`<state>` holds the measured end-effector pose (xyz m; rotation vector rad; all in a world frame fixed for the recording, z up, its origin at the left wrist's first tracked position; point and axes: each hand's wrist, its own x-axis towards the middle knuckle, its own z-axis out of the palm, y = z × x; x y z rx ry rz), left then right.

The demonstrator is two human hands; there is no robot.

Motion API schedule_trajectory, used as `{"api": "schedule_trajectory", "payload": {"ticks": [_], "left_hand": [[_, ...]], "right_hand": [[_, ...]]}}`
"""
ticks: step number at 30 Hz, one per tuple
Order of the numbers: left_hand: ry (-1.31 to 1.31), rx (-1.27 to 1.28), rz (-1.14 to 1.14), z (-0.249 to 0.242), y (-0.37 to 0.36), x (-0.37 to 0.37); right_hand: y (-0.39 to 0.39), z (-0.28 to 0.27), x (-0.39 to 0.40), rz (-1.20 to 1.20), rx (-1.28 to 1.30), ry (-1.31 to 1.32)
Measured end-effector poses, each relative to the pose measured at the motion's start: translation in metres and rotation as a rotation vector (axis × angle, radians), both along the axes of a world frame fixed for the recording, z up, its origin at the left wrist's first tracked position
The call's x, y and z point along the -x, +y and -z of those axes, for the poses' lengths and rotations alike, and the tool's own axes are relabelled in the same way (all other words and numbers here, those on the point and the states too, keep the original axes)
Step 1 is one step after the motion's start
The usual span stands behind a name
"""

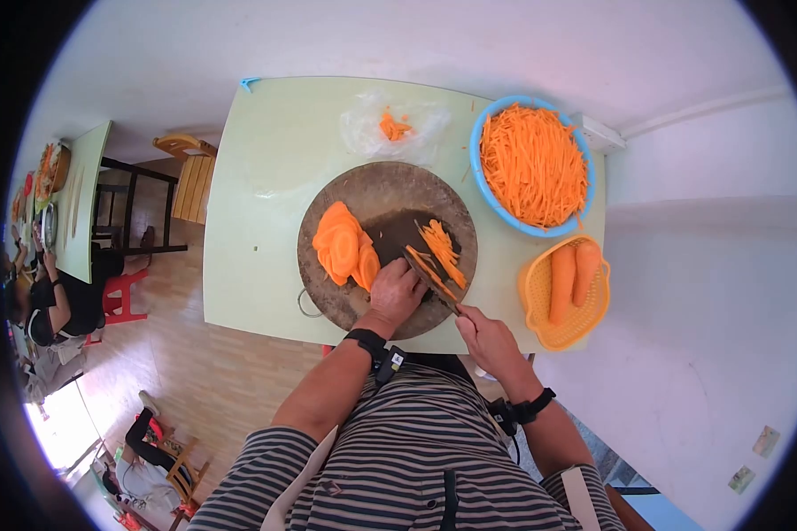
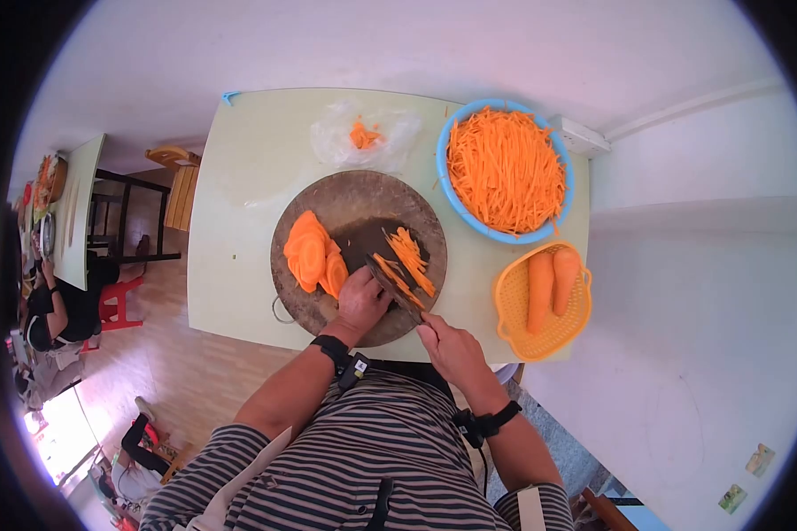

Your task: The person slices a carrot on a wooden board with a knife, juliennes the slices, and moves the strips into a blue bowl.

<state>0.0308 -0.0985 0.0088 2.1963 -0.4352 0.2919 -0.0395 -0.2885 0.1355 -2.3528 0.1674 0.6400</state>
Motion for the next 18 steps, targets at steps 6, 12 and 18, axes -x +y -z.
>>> {"api": "schedule_trajectory", "payload": {"ticks": [6,12,18], "left_hand": [[0.03,-0.026,0.012,-0.001,0.0,0.0],[-0.03,0.034,0.002,-0.001,0.0,-0.001],[0.012,-0.013,-0.026,0.002,-0.004,0.0]], "right_hand": [[-0.002,-0.004,0.0,-0.003,0.022,0.033],[0.017,0.019,-0.025,-0.036,0.097,-0.021],[0.008,0.022,-0.038,0.088,-0.157,0.004]]}}
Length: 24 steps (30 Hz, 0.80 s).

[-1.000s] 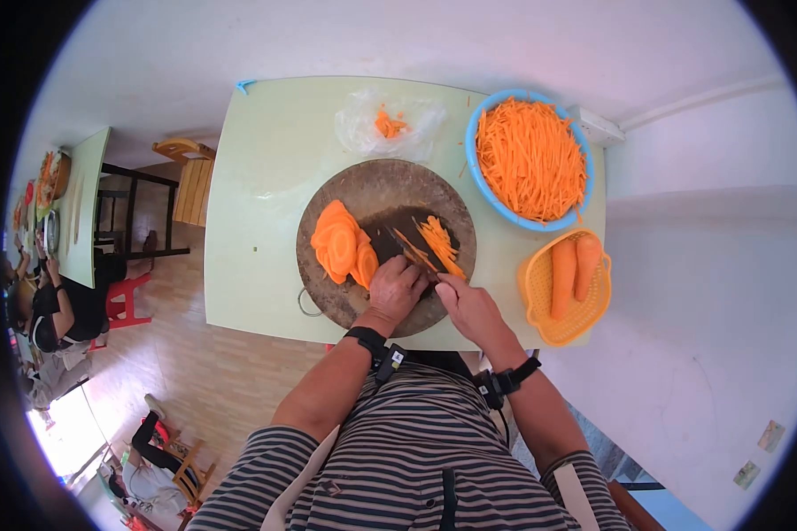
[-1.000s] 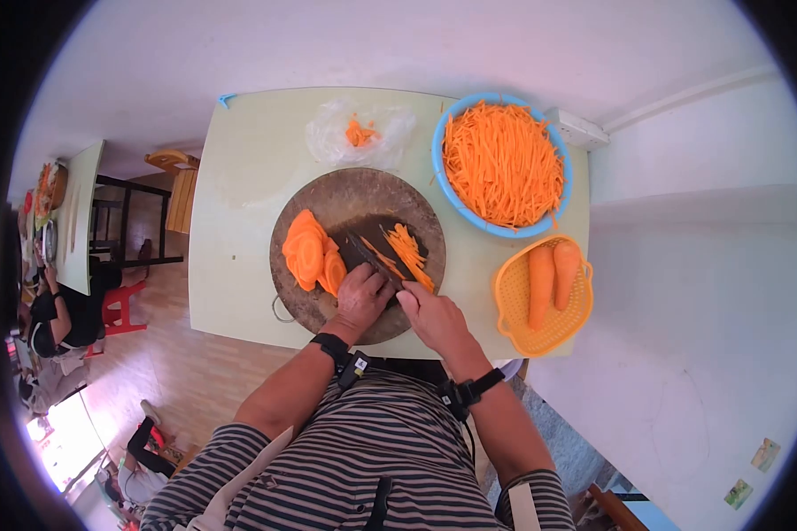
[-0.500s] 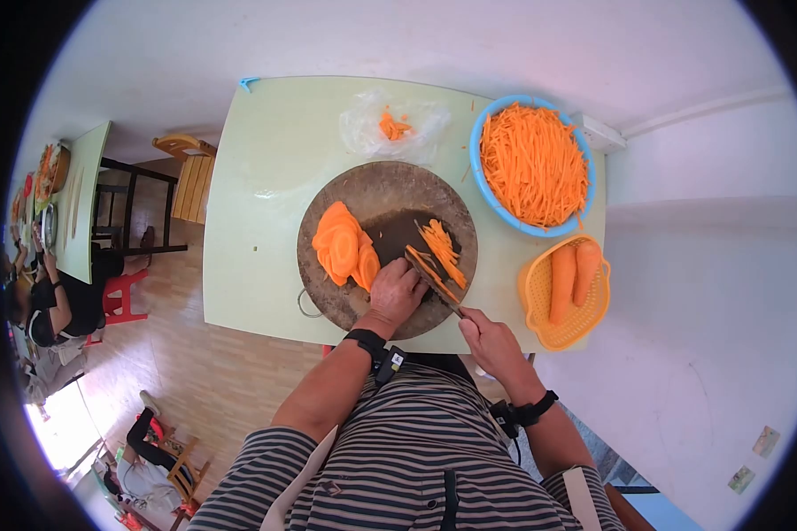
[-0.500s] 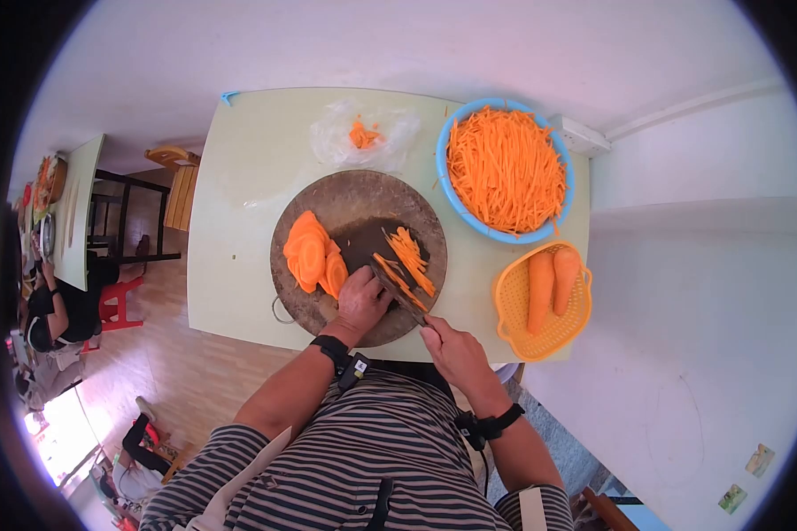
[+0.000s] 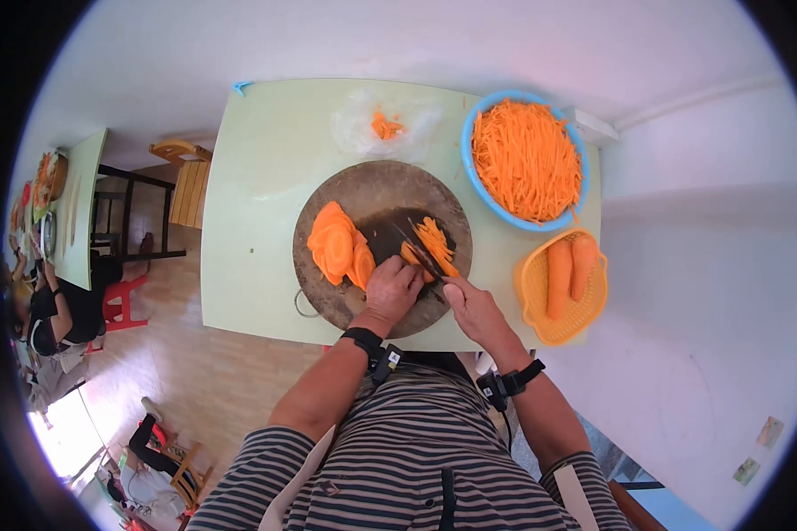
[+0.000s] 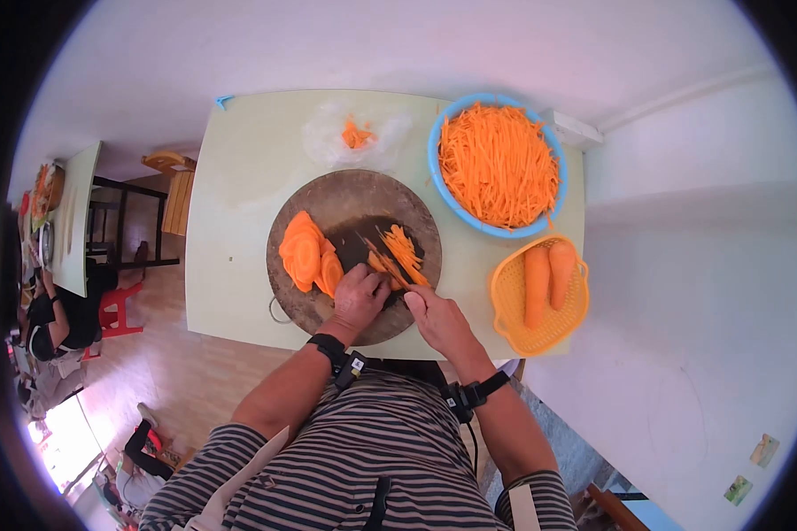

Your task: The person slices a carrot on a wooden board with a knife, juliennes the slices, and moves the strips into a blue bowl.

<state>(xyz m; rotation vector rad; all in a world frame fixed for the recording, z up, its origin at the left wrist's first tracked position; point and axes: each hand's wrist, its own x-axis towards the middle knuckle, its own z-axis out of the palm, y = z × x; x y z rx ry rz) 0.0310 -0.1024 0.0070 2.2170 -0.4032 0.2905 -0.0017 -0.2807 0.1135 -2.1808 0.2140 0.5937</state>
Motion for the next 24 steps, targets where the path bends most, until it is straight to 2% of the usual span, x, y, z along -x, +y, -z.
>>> {"api": "schedule_trajectory", "payload": {"ticks": [2,11,17,20,24], "left_hand": [[-0.018,-0.005,-0.004,0.002,0.001,0.002],[-0.022,-0.029,-0.011,0.0,0.001,0.001],[-0.015,-0.035,0.002,-0.001,0.002,0.001],[-0.035,-0.02,0.001,-0.003,0.001,0.001],[-0.02,-0.035,-0.002,-0.001,0.002,0.0]], "right_hand": [[0.004,-0.001,0.005,0.081,-0.019,-0.028],[-0.002,-0.012,0.037,-0.03,0.12,-0.03],[0.01,-0.014,0.029,-0.041,0.227,0.021],[0.012,0.005,0.014,-0.001,0.11,-0.1],[0.013,0.007,0.003,0.088,0.034,-0.135]]}}
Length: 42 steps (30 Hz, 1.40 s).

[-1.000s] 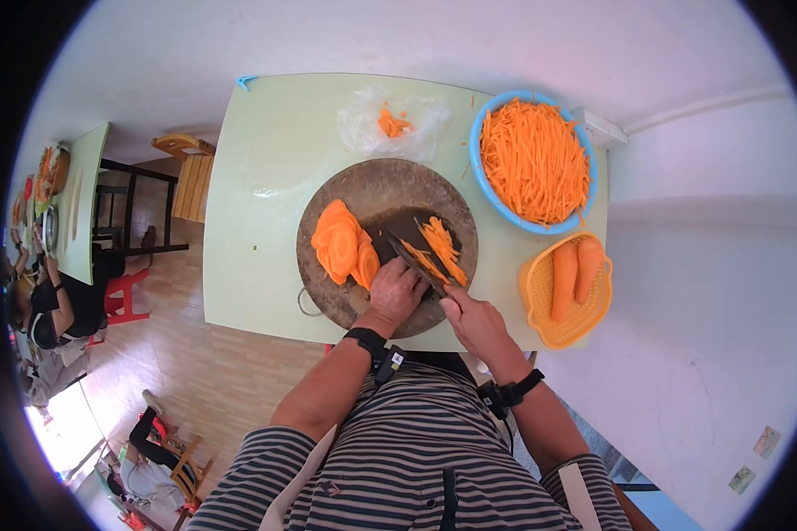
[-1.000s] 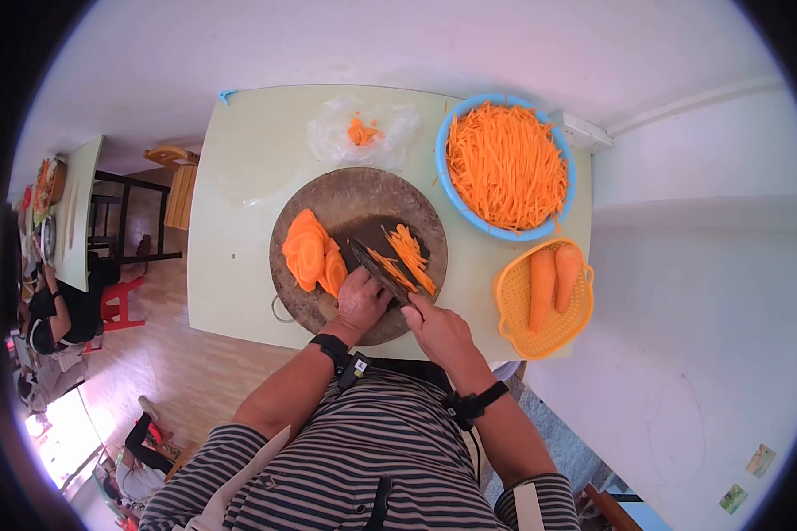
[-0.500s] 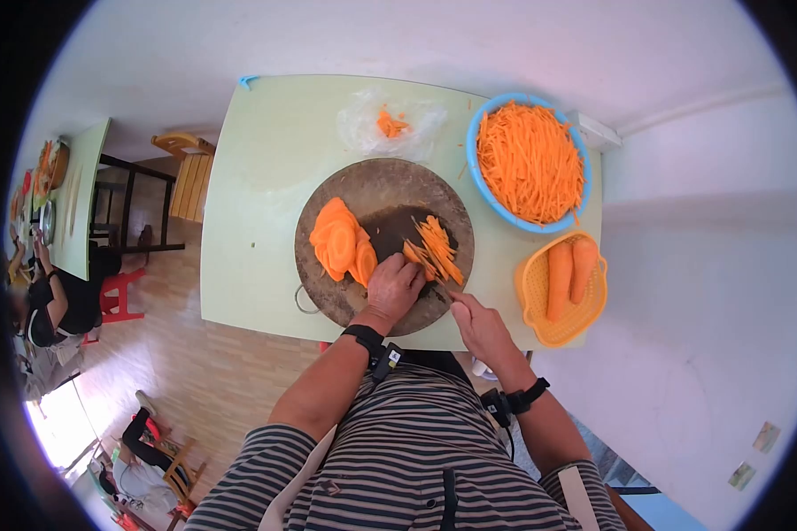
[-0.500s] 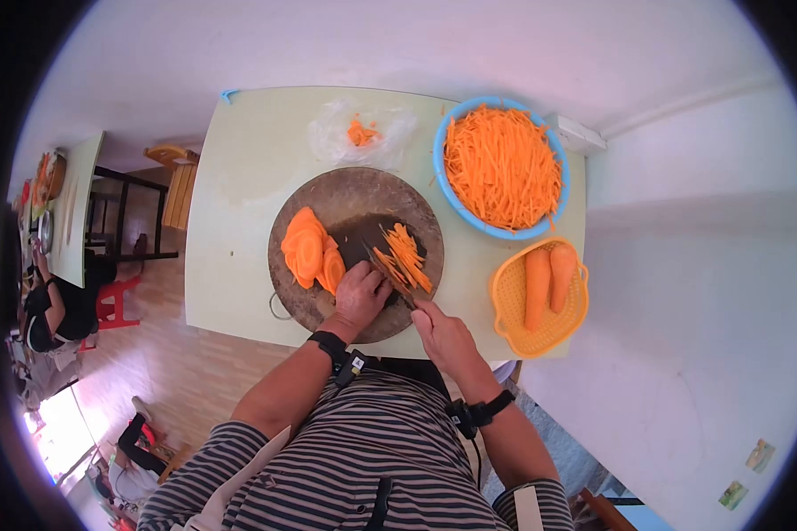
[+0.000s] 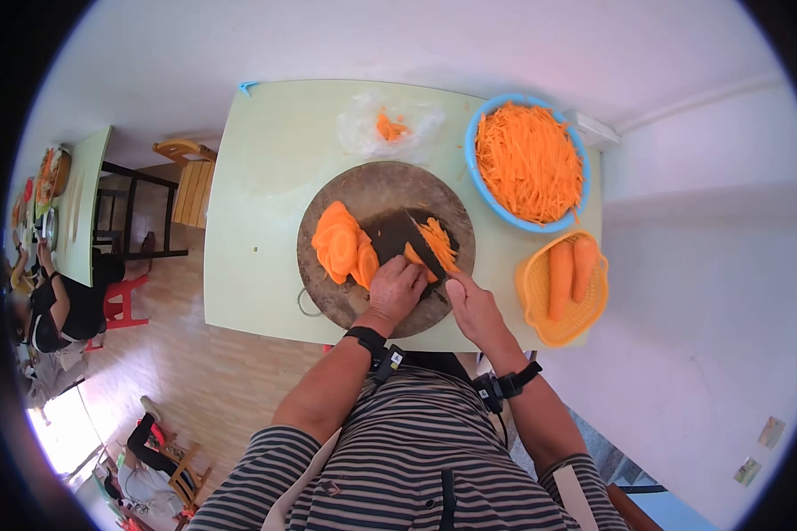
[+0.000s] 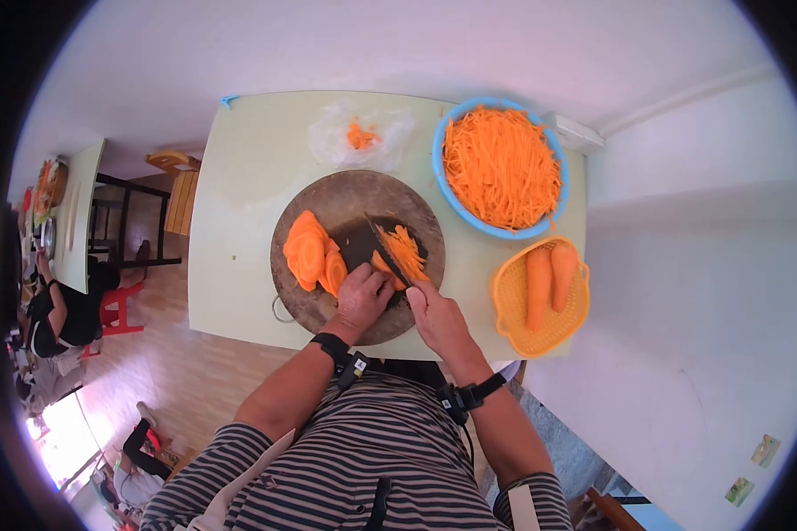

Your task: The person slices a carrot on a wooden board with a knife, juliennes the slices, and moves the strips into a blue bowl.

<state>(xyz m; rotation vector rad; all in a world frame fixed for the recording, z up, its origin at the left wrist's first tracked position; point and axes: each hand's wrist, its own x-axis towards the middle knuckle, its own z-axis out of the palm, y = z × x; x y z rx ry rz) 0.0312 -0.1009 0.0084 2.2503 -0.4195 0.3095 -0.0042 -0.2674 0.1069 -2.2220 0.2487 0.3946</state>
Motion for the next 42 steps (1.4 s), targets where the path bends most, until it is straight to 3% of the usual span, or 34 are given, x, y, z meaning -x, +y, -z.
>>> {"api": "schedule_trajectory", "payload": {"ticks": [5,12,20,26,42], "left_hand": [[0.029,0.016,0.004,0.001,0.0,0.002],[0.044,0.021,0.023,0.002,0.001,0.002],[-0.007,0.058,0.017,-0.001,0.001,0.001],[0.003,0.042,0.006,0.002,-0.002,0.001],[0.039,0.023,0.029,-0.002,0.002,0.001]], "right_hand": [[-0.007,-0.024,0.023,-0.116,0.135,0.086],[-0.014,-0.03,0.048,-0.12,0.129,0.131],[0.001,-0.023,0.018,-0.17,0.232,0.145],[-0.007,0.004,0.003,-0.043,-0.003,0.073],[-0.011,-0.023,0.037,-0.125,0.132,0.158]]}}
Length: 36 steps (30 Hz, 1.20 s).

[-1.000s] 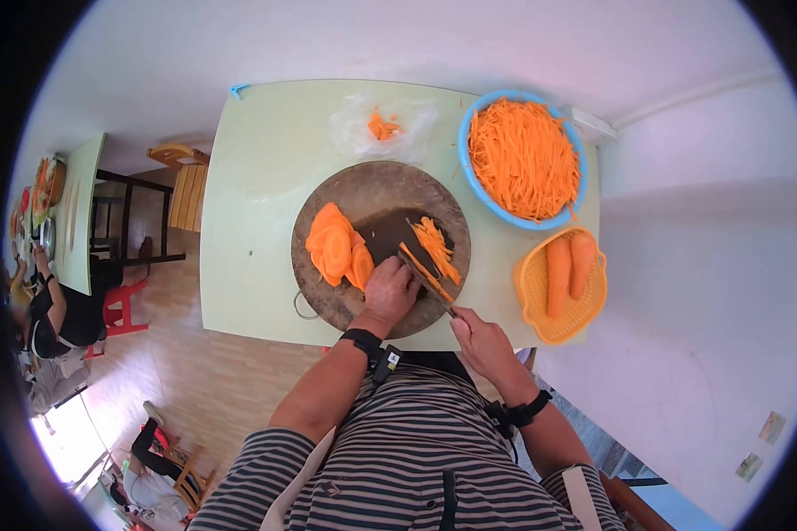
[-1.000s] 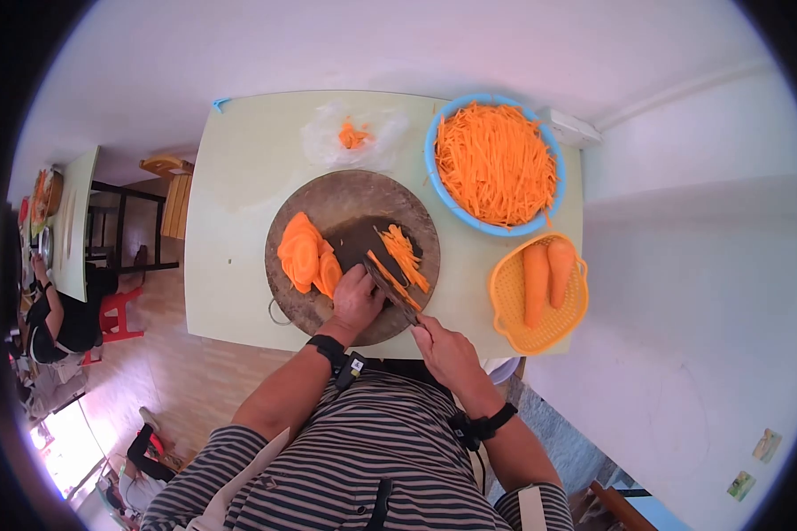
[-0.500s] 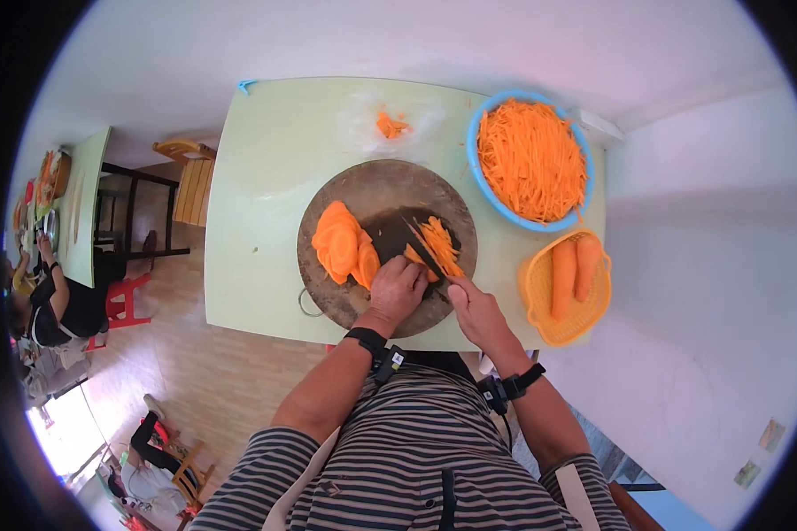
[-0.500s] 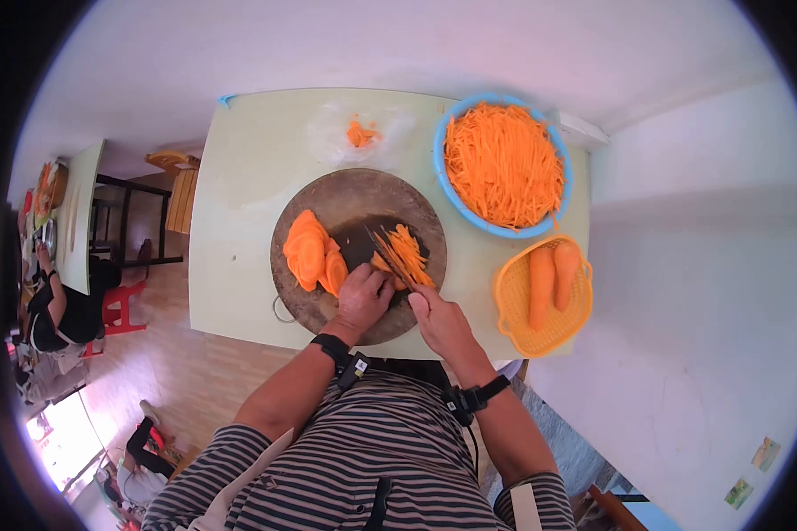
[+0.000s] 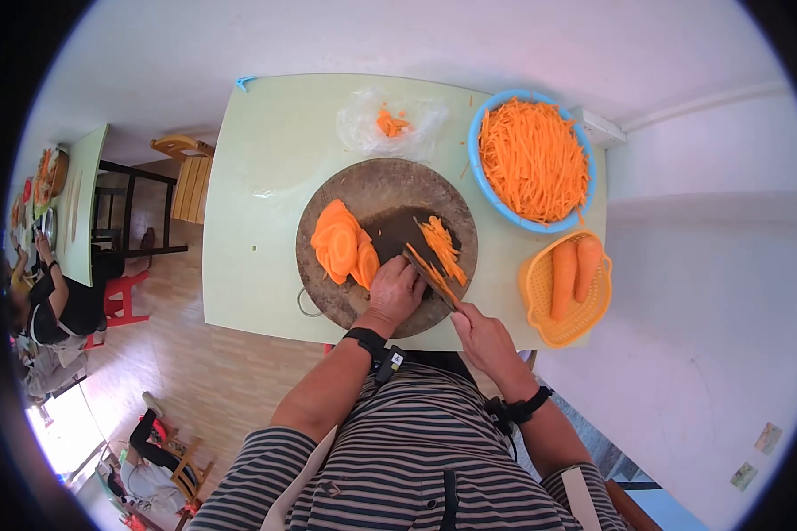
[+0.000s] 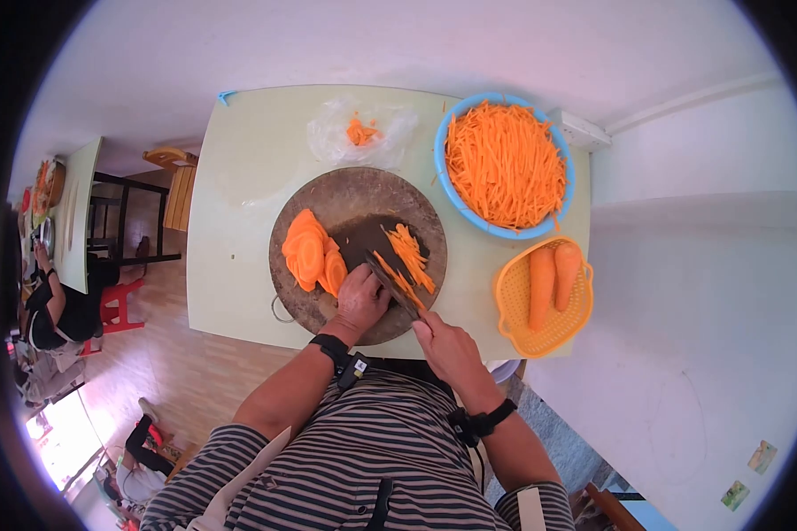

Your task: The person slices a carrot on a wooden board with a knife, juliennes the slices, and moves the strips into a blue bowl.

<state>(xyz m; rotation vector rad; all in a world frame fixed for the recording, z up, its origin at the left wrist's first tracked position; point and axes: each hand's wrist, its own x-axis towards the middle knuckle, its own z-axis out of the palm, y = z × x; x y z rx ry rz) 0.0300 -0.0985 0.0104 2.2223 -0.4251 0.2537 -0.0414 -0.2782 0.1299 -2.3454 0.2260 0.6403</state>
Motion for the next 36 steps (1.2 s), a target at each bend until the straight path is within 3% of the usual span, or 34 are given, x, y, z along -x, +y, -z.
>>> {"api": "schedule_trajectory", "payload": {"ticks": [6,9,11,15,17,36], "left_hand": [[-0.041,-0.008,-0.018,0.006,0.002,0.002],[-0.005,-0.016,-0.028,0.005,-0.004,0.002],[-0.016,0.013,-0.041,0.003,-0.004,0.001],[-0.043,-0.015,-0.054,0.003,-0.006,0.001],[-0.019,-0.005,-0.031,0.0,-0.004,0.001],[0.023,-0.01,0.01,0.006,0.002,0.002]], "right_hand": [[0.023,0.013,-0.029,-0.049,0.099,-0.036],[0.012,0.02,-0.03,-0.014,0.054,-0.062],[0.008,0.025,-0.035,0.047,-0.112,-0.061],[0.013,0.027,-0.044,0.036,-0.128,-0.108],[0.016,0.027,-0.044,0.175,-0.141,-0.095],[0.003,-0.009,0.01,0.027,-0.017,0.008]]}}
